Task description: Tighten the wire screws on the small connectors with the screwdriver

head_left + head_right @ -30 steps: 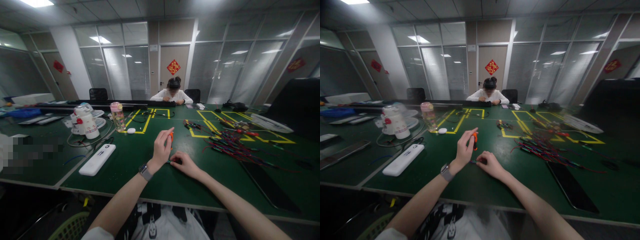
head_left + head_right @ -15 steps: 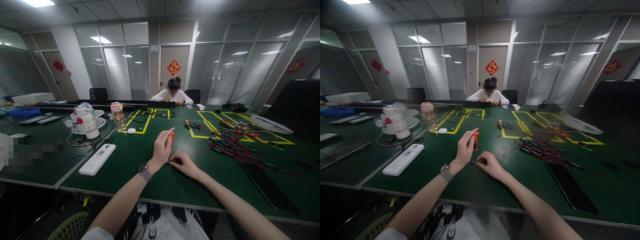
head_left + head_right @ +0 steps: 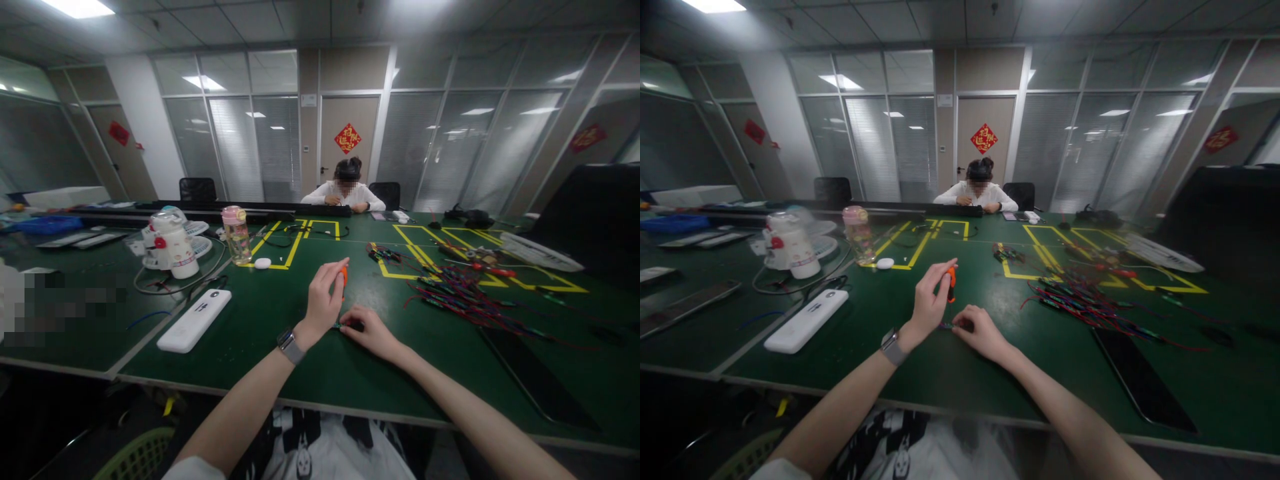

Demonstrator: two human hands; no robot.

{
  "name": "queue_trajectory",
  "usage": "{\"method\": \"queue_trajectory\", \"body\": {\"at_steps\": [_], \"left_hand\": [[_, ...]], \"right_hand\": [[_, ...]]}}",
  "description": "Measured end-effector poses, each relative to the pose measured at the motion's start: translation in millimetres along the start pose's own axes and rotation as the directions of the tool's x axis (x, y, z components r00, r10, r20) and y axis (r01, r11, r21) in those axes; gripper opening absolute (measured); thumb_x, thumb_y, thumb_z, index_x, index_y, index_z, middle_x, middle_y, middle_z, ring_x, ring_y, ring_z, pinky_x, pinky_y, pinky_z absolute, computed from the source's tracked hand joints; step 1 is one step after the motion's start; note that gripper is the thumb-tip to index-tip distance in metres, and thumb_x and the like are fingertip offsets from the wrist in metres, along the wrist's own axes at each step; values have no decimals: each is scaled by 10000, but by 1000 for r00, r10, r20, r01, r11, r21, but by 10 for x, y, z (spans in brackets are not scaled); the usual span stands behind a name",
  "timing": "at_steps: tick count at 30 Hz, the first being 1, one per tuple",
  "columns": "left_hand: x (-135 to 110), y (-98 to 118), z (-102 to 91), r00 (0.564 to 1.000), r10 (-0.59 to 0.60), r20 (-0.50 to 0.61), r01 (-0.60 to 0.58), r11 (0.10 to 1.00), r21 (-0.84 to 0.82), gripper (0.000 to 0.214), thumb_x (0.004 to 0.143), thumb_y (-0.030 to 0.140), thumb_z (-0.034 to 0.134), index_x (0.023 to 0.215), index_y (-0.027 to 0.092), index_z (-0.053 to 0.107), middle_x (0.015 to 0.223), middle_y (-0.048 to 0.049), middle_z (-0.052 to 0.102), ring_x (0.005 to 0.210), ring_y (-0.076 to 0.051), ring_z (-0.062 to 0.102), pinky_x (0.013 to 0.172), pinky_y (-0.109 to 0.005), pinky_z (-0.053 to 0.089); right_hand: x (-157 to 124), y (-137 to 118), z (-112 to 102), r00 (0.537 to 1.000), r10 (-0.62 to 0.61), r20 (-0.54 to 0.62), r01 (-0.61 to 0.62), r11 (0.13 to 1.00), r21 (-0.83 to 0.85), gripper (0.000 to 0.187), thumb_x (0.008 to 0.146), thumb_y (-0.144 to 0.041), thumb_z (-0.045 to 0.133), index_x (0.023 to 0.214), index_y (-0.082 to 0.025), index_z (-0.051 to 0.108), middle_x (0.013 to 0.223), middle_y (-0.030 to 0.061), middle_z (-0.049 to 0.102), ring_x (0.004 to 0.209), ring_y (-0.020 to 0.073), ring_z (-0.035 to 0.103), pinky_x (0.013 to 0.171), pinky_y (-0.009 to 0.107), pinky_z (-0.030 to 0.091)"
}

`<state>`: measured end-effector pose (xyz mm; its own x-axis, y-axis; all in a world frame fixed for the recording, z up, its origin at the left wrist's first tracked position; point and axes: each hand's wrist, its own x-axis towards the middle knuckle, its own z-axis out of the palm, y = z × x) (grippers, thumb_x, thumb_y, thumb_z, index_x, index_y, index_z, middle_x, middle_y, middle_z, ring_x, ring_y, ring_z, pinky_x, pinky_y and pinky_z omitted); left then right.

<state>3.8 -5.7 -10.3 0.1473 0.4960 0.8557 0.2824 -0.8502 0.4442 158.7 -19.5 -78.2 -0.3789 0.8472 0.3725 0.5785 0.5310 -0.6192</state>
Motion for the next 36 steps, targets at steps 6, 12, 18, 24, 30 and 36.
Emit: {"method": "queue_trajectory", "body": {"at_steps": [6,12,18,24,30,36], "left_hand": [[1,2,11,998,5,-67,1,996,88,224,904,244,538,1104,208,631,923,-36,530,850,-145,548,769,-273,471],[-13,10,2,999,-26,-18,27,999,40,282,962,222,402,1157,211,606,985,-53,544,916,-153,554,805,-277,467],[-8,13,-9,999,0,36,0,1000,-17,327,964,177,365,1230,199,555,1142,-82,584,1069,-178,551,924,-323,449],[-2,20,5,999,38,-3,-38,999,17,293,922,168,449,1183,183,581,1014,-70,602,941,-167,573,826,-303,480],[-9,22,-2,999,30,-24,-29,998,54,260,916,207,482,1139,193,616,957,-56,566,897,-158,562,797,-288,479],[-3,-7,-3,1000,7,9,-7,1000,-5,331,959,184,377,1237,194,555,1072,-82,615,992,-173,579,867,-320,476]], "right_hand": [[-5,4,12,1000,15,-10,-15,1000,-10,68,784,-172,643,836,-174,686,794,36,612,752,179,569,715,301,457],[-8,8,12,1000,0,-16,0,1000,10,69,788,-181,644,846,-177,682,804,36,616,745,175,567,717,300,459],[-11,-3,4,1000,-4,-18,4,1000,-5,58,786,-174,639,832,-169,673,774,30,607,719,168,555,675,282,444],[-16,13,8,1000,1,-19,-1,1000,2,61,786,-172,637,838,-167,667,788,29,606,717,162,554,677,280,449],[-10,28,18,1000,2,-18,-2,1000,3,63,785,-173,641,845,-174,662,789,27,612,736,169,561,689,286,450],[-11,38,17,1000,-11,-15,11,1000,5,54,787,-183,642,837,-178,662,777,21,610,721,164,558,690,286,449]]}}
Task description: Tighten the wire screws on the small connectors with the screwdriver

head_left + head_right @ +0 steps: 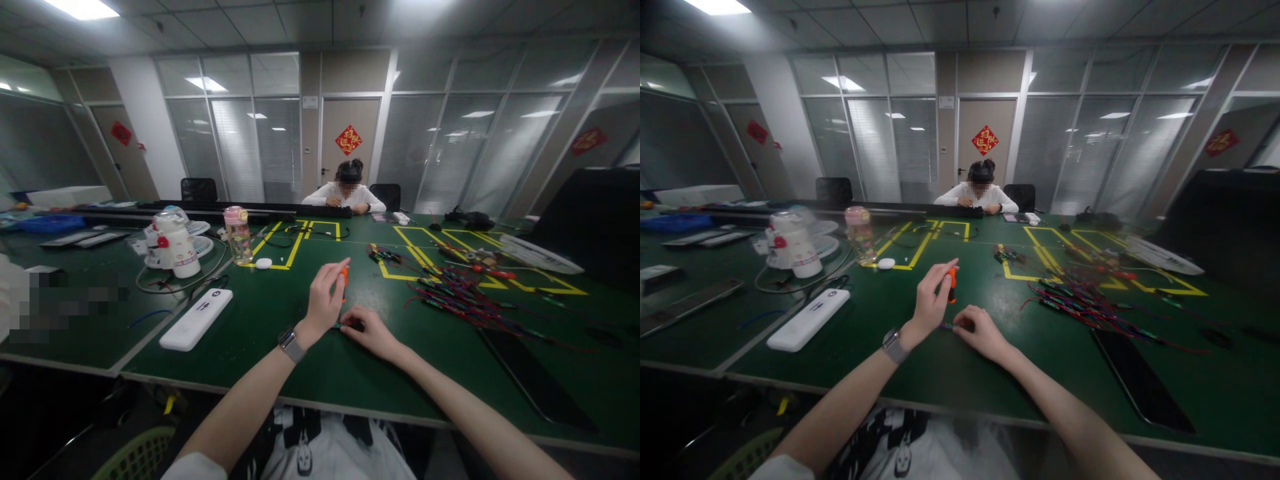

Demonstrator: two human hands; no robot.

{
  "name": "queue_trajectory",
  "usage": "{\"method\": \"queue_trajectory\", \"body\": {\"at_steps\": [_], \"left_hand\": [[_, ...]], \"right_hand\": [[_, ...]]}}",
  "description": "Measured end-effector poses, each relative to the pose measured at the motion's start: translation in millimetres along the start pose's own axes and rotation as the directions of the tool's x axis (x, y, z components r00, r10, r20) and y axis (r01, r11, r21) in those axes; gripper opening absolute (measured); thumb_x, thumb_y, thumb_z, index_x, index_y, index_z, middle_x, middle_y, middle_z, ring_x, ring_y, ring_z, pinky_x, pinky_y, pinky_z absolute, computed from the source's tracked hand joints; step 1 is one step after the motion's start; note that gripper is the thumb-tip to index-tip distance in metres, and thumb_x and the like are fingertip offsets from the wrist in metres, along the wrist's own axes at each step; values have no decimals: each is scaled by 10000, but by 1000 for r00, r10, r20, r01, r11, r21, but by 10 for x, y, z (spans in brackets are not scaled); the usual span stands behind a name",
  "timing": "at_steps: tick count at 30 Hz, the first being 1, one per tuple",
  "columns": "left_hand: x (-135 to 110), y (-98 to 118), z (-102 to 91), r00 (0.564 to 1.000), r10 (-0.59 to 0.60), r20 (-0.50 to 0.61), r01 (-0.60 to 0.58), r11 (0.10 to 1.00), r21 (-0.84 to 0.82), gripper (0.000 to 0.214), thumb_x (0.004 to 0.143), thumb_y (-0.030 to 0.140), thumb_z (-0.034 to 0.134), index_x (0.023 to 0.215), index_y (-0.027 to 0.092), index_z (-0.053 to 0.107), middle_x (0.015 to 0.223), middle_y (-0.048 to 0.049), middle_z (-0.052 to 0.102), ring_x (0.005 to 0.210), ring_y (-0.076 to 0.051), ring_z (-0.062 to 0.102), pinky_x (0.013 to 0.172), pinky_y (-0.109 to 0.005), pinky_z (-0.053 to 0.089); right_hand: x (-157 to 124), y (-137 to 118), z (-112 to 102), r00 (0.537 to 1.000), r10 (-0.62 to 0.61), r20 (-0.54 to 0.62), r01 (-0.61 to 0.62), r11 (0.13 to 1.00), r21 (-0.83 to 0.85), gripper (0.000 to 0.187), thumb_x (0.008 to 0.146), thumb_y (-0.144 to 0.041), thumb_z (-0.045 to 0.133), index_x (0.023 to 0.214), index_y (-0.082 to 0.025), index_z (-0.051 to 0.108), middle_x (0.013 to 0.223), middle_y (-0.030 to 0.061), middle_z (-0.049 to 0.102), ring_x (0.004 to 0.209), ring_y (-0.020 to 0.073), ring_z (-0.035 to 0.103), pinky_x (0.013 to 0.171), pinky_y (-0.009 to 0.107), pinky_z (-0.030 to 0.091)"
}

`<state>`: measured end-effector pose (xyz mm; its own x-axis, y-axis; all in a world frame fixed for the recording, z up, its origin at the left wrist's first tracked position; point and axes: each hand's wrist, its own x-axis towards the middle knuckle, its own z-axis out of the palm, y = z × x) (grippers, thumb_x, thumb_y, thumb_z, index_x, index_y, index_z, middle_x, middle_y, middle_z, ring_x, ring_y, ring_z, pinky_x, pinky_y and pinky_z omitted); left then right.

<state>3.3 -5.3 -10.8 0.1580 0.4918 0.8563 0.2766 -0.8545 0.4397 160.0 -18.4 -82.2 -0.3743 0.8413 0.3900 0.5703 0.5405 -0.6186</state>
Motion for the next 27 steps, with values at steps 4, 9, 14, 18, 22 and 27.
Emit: {"method": "queue_trajectory", "body": {"at_steps": [4,9,14,18,22,27], "left_hand": [[13,-2,7,998,23,-52,-20,998,60,265,927,202,463,1143,195,616,944,-57,604,876,-161,573,781,-295,481],[4,-4,-2,998,0,-55,5,996,94,259,935,237,463,1116,202,643,927,-55,562,885,-164,554,791,-295,472],[-1,-4,11,1000,7,-16,-6,999,36,330,965,197,375,1240,203,558,1079,-82,604,999,-175,569,876,-328,473],[6,-8,23,997,20,-69,-15,998,68,279,929,218,479,1186,206,586,1003,-67,609,934,-175,575,836,-325,482],[2,-13,21,996,-19,-88,28,994,109,220,898,249,546,1094,213,638,933,-49,555,877,-165,561,784,-299,482],[-11,-1,15,999,-32,-20,32,999,37,305,959,201,400,1201,214,585,1056,-71,586,983,-168,571,862,-310,477]], "right_hand": [[2,-38,-15,1000,24,5,-24,1000,-6,64,786,-176,641,839,-175,677,788,29,611,735,170,561,697,291,453],[8,-57,-18,1000,17,3,-17,1000,-16,68,785,-173,643,833,-173,691,776,30,606,728,169,564,686,287,450],[6,-54,-19,999,30,13,-30,999,-21,107,784,-176,643,869,-178,708,794,37,618,727,171,575,692,294,460],[0,-55,-17,999,40,8,-40,999,-28,111,790,-180,648,873,-184,721,807,42,622,749,180,585,722,310,464],[-3,-50,-9,999,36,-12,-36,999,-24,84,791,-172,650,836,-178,720,798,46,629,759,187,587,721,309,463],[-12,-46,-3,1000,16,-20,-16,1000,-15,79,780,-160,654,831,-180,710,776,36,624,737,178,581,699,294,458]]}}
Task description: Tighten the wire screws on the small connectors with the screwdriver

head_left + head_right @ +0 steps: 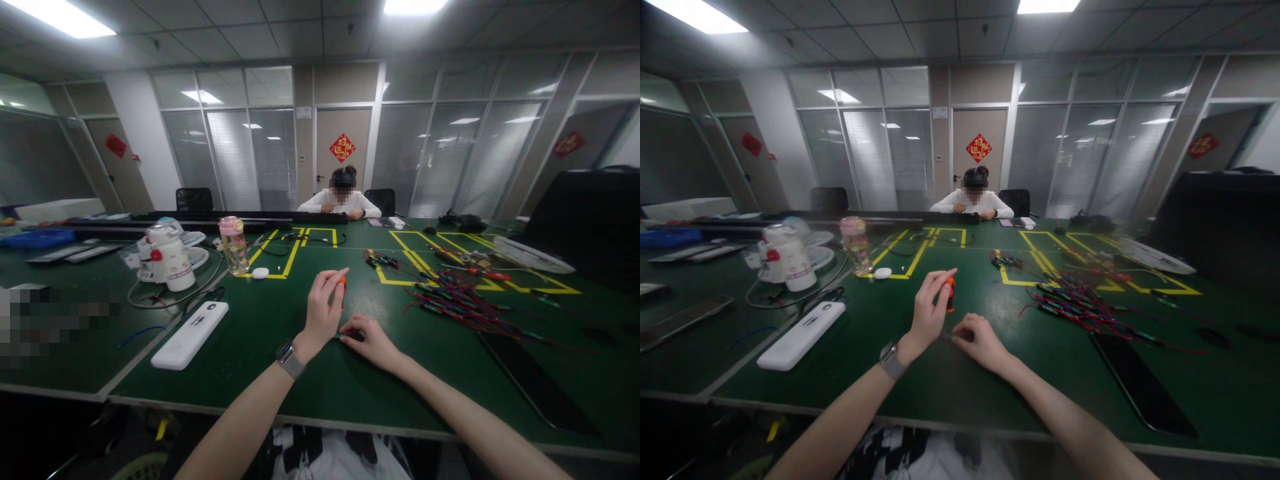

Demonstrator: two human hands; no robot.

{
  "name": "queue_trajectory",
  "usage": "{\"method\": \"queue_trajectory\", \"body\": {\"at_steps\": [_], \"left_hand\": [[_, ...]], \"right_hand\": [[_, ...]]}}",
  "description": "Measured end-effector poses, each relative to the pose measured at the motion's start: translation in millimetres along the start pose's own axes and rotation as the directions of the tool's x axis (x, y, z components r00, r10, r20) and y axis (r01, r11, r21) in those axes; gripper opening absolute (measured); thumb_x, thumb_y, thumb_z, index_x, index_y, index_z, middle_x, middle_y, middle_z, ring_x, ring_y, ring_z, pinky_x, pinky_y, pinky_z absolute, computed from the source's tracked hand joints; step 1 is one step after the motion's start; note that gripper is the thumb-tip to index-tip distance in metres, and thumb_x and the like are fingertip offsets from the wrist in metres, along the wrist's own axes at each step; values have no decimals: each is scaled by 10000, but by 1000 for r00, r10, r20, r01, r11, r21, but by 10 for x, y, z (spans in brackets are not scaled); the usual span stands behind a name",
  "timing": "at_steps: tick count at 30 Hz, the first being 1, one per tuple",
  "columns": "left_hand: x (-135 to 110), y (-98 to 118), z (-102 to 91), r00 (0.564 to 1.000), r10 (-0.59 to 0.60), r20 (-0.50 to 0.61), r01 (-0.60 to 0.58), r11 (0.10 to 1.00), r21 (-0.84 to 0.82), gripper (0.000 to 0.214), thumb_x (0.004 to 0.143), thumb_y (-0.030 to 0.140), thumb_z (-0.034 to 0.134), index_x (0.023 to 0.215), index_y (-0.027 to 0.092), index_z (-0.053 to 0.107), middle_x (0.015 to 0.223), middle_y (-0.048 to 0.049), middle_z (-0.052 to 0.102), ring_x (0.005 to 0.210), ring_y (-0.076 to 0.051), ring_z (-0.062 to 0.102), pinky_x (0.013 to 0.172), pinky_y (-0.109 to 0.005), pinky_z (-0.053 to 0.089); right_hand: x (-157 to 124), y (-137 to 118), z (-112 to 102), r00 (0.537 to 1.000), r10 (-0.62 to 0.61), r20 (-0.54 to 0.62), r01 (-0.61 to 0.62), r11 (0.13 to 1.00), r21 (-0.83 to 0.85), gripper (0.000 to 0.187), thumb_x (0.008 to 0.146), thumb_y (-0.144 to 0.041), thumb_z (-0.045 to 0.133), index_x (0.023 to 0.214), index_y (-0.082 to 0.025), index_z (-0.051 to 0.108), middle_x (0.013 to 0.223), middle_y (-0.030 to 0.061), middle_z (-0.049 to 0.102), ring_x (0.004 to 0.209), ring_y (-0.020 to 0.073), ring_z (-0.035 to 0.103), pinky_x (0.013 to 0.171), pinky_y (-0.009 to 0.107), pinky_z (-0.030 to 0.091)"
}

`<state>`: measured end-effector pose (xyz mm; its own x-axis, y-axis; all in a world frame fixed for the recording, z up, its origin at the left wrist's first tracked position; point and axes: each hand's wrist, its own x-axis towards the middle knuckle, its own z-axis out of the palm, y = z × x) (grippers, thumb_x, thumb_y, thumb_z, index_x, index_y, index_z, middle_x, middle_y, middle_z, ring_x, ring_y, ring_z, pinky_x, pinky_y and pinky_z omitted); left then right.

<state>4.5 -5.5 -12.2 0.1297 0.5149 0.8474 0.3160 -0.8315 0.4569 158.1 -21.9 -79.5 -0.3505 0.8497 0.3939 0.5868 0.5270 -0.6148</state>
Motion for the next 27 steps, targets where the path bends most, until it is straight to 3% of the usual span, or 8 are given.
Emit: {"method": "queue_trajectory", "body": {"at_steps": [4,11,18,27], "left_hand": [[2,2,0,1000,7,28,-6,999,-36,320,964,180,377,1223,202,562,1134,-83,612,1057,-180,568,930,-337,462],[0,-20,9,1000,13,-23,-12,1000,15,235,924,218,491,1126,199,611,949,-49,575,899,-159,566,802,-290,469],[10,-40,2,1000,-14,23,15,999,-43,317,973,202,361,1218,200,563,1080,-79,594,1003,-172,565,884,-316,453],[5,-42,10,999,11,-47,-8,999,48,221,899,237,550,1103,208,627,913,-32,532,854,-146,559,782,-271,466]], "right_hand": [[-7,-10,-2,1000,-9,-2,9,1000,2,67,779,-162,648,821,-174,699,776,36,619,729,175,572,691,289,454],[8,-28,-6,1000,-6,7,6,1000,-22,73,777,-150,642,822,-165,699,781,38,620,746,175,564,704,285,445],[6,-27,-6,1000,-5,13,5,1000,-10,93,775,-143,643,840,-154,710,813,51,634,759,175,574,717,284,452],[10,-65,-16,1000,3,13,-2,999,-32,105,766,-113,639,827,-151,715,793,50,632,745,172,571,698,277,453]]}}
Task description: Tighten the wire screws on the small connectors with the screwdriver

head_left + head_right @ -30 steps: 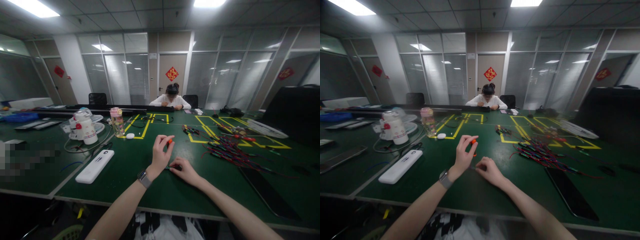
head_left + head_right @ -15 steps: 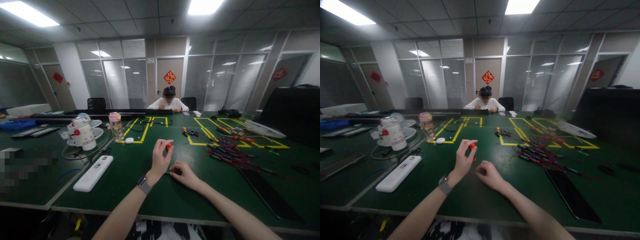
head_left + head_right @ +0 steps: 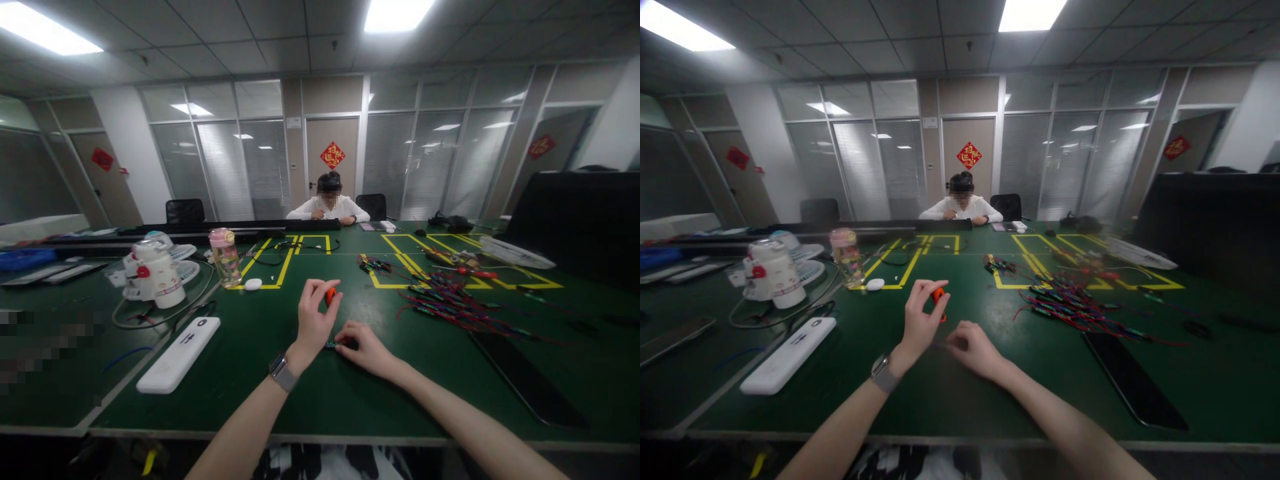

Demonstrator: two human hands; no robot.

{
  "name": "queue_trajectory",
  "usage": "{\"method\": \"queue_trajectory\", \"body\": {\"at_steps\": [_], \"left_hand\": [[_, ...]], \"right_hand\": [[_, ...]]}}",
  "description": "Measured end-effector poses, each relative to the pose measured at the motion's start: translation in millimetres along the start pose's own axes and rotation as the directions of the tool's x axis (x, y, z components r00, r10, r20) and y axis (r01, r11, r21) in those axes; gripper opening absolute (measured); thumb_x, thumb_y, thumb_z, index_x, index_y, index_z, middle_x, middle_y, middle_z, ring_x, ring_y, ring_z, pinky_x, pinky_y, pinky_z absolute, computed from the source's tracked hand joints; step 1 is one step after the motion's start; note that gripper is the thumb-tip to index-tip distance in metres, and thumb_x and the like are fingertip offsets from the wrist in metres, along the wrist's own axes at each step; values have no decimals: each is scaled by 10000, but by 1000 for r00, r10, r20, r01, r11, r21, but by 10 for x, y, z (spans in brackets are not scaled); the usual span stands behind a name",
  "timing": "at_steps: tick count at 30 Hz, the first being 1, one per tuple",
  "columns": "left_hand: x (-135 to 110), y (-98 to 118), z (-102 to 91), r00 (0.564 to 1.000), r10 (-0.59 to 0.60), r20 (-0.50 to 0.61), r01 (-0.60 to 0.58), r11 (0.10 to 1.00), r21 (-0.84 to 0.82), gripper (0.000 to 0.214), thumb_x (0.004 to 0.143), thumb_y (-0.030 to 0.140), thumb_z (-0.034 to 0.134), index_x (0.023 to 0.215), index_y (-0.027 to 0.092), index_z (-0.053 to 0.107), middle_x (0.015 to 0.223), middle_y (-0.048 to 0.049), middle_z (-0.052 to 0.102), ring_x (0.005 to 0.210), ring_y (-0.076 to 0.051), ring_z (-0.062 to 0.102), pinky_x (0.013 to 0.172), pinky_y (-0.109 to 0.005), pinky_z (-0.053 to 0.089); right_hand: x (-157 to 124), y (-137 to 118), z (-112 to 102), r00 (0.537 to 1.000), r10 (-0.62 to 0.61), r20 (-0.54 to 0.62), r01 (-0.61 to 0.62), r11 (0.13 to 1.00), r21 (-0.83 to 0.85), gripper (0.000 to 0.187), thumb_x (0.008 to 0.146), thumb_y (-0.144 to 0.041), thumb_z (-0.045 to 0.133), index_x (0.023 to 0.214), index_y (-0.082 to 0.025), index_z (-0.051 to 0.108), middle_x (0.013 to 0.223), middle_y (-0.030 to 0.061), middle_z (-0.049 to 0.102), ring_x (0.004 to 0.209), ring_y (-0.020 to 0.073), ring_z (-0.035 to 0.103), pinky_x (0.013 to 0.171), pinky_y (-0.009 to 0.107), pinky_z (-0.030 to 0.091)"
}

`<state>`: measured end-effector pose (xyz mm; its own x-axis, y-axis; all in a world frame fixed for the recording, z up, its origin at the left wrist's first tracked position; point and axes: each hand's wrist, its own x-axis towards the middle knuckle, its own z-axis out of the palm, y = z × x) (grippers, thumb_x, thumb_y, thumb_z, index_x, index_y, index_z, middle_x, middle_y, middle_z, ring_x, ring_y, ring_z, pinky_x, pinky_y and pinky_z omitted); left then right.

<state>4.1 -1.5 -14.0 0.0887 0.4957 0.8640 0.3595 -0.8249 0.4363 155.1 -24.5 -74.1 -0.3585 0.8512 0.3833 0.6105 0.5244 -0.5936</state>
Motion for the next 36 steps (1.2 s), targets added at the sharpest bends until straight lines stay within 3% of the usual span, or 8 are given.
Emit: {"method": "queue_trajectory", "body": {"at_steps": [6,16,22,30,36], "left_hand": [[14,-6,-20,997,-15,76,22,996,-87,314,965,178,375,1205,205,574,1101,-76,596,1022,-169,572,894,-305,458],[24,-4,-12,1000,3,14,-2,1000,-24,222,916,236,515,1097,207,641,902,-38,564,845,-149,572,770,-271,470],[31,-16,-11,998,-11,70,18,995,-103,330,965,194,386,1251,209,549,1086,-78,625,1016,-174,583,889,-313,455],[32,-7,-11,1000,-3,-3,3,1000,-18,197,896,251,555,1066,213,647,887,-27,560,838,-148,563,779,-275,463],[31,9,-32,997,3,80,6,994,-112,324,965,188,382,1233,207,563,1072,-70,612,997,-162,576,882,-307,458]], "right_hand": [[5,4,0,1000,1,1,-1,1000,-4,121,753,-101,649,834,-150,724,804,51,631,761,172,576,705,269,455],[9,-2,-10,1000,4,-7,-4,1000,-27,115,748,-105,654,819,-154,730,772,44,625,732,163,577,672,257,449],[13,47,6,1000,-30,-8,30,999,-21,104,758,-142,659,835,-150,729,755,41,611,725,162,572,668,258,444],[1,56,6,1000,-31,-5,31,999,-19,105,761,-138,654,837,-159,723,753,33,606,725,160,572,676,261,450],[-1,48,1,1000,-26,1,26,1000,-6,107,779,-153,649,857,-161,723,786,37,615,741,161,577,693,267,459]]}}
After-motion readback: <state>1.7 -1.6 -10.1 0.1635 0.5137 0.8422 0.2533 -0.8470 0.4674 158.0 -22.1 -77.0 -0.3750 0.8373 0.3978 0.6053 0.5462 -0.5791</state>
